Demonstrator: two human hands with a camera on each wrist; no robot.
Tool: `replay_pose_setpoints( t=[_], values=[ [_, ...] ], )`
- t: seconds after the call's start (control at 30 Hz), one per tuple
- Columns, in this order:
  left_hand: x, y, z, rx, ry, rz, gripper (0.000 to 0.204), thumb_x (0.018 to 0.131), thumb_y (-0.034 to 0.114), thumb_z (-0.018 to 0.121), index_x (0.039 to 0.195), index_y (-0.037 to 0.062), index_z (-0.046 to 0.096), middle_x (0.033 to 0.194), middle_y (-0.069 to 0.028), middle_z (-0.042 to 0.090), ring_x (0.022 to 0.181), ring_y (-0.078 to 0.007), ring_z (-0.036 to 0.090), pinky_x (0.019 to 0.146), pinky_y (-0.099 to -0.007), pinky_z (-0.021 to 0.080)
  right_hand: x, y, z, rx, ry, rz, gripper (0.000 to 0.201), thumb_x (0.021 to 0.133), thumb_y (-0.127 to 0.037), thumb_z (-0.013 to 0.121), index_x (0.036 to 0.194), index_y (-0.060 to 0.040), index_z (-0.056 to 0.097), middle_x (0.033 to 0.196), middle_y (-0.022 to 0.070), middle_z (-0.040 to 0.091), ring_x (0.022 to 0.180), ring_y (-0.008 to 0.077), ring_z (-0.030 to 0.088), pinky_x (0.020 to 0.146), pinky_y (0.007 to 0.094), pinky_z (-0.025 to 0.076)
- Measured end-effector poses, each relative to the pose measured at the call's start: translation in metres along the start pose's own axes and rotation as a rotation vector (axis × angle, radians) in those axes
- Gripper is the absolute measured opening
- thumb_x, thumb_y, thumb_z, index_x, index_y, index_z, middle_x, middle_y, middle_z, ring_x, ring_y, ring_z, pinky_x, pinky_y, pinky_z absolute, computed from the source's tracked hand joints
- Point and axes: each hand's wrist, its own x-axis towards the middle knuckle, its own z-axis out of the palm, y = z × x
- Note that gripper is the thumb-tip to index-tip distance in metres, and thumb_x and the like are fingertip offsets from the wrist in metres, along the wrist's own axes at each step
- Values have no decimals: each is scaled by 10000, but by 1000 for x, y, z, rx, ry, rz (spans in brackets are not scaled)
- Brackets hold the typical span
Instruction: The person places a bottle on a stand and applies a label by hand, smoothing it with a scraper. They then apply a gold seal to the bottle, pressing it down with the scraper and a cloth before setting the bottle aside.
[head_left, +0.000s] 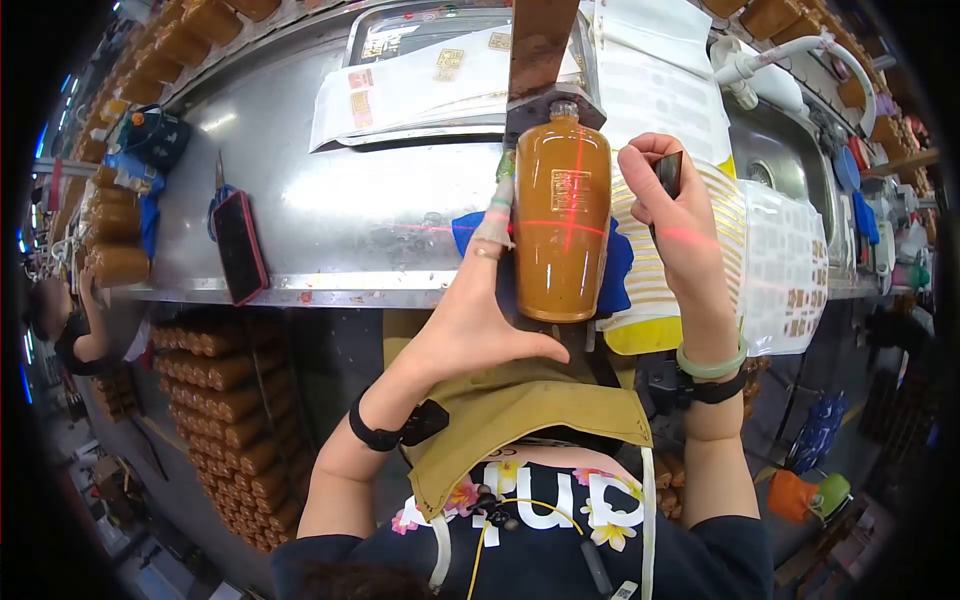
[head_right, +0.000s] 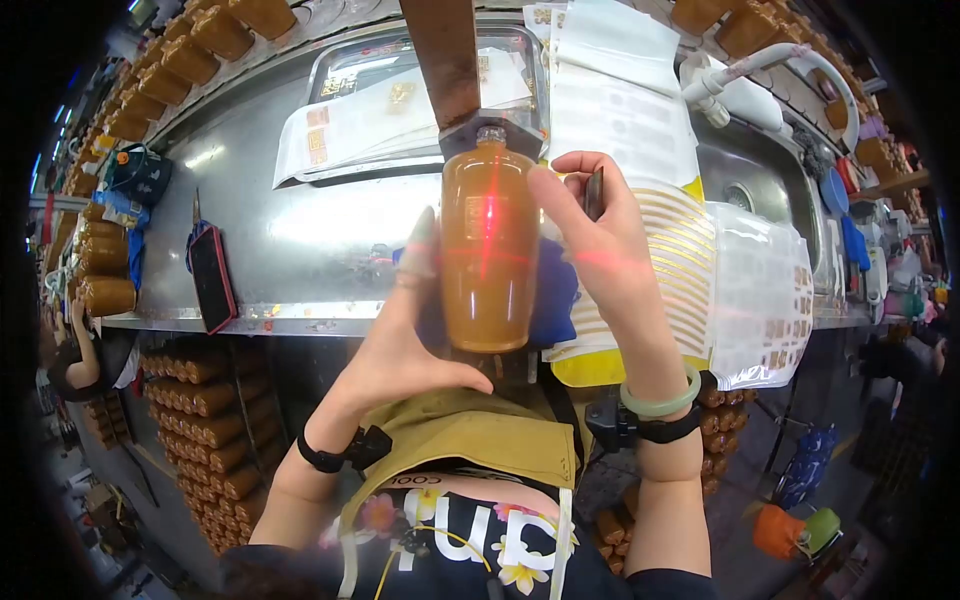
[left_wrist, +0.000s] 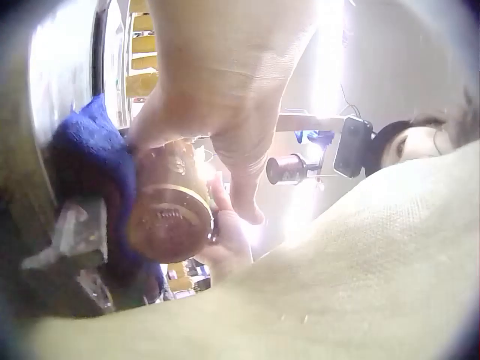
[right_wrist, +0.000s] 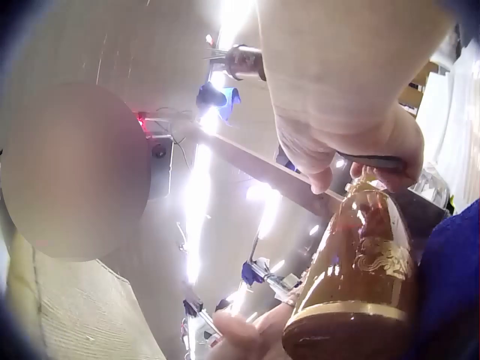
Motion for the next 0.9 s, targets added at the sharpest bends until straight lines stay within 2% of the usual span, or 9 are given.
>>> replay_pose_setpoints(
  t=[0.03, 0.13, 0.17, 0.27, 0.5, 0.57, 0.7, 0.8, 0.9],
  values=[
    [0, -3, 3, 87, 12, 6, 1368, 704, 173, 974, 1662, -2, 12, 1680, -216, 274, 1549, -297, 315, 1250, -420, 292, 0, 0, -2, -13, -6, -27, 324, 985, -260, 760, 1168, -47, 597, 880, -72, 538, 729, -3, 443, 612, 175, 368],
    [6, 4, 12, -43, 113, -118, 1292, 750, 148, 934, 1665, 9, 32, 1617, -201, 410, 1471, -286, 455, 1192, -405, 389, -1, 3, -4, -20, -2, 3, 281, 1009, -232, 730, 1197, -57, 615, 942, -51, 542, 705, 18, 390, 606, 193, 336],
    [5, 0, 17, 34, 203, 3, 1101, 756, 164, 937, 1597, -60, 262, 1497, -231, 521, 1335, -342, 588, 1037, -400, 525, -1, 3, -4, -39, 1, 7, 284, 1009, -232, 729, 1199, -55, 615, 936, -51, 535, 709, 20, 398, 607, 192, 343],
    [-1, -8, 25, 161, 356, 113, 1083, 763, 170, 929, 1594, -63, 276, 1488, -231, 524, 1307, -343, 600, 1031, -410, 525, -2, 7, -8, -43, 12, -17, 280, 1010, -232, 726, 1197, -55, 615, 934, -49, 534, 714, 20, 407, 612, 191, 351],
    [-2, 3, 24, 249, 367, 153, 1098, 736, 188, 944, 1586, -66, 297, 1450, -235, 544, 1266, -355, 612, 1035, -418, 520, -3, 8, -11, -81, 30, -8, 269, 1015, -239, 718, 1185, -56, 619, 932, -44, 533, 713, 27, 416, 619, 194, 360],
    [-5, 3, 20, 302, 284, 100, 1226, 761, 222, 939, 1651, -22, 132, 1596, -245, 444, 1440, -334, 503, 1158, -414, 429, -3, 9, -10, -84, 15, -12, 263, 1016, -237, 716, 1181, -55, 620, 929, -41, 538, 716, 33, 428, 621, 197, 364],
    [-6, -4, 13, 361, 267, 120, 1165, 771, 200, 921, 1642, -29, 182, 1580, -246, 463, 1436, -343, 506, 1158, -412, 423, -6, 8, -7, -68, 6, 4, 267, 1018, -232, 712, 1187, -48, 620, 923, -35, 543, 717, 40, 443, 627, 203, 374],
    [-5, -10, 5, 297, 124, -10, 1119, 783, 161, 891, 1638, -37, 197, 1581, -243, 463, 1440, -334, 502, 1164, -404, 410, -8, 8, -6, -88, -10, -6, 275, 1018, -228, 710, 1198, -41, 619, 922, -29, 552, 718, 47, 458, 638, 209, 387],
    [-4, -19, 4, 252, 72, -18, 1094, 792, 139, 868, 1638, -42, 198, 1582, -243, 464, 1458, -323, 480, 1184, -405, 381, -8, 9, -7, -62, -43, 5, 215, 1005, -207, 715, 1141, -56, 642, 904, -68, 591, 775, -1, 471, 674, 181, 392]
  ],
)
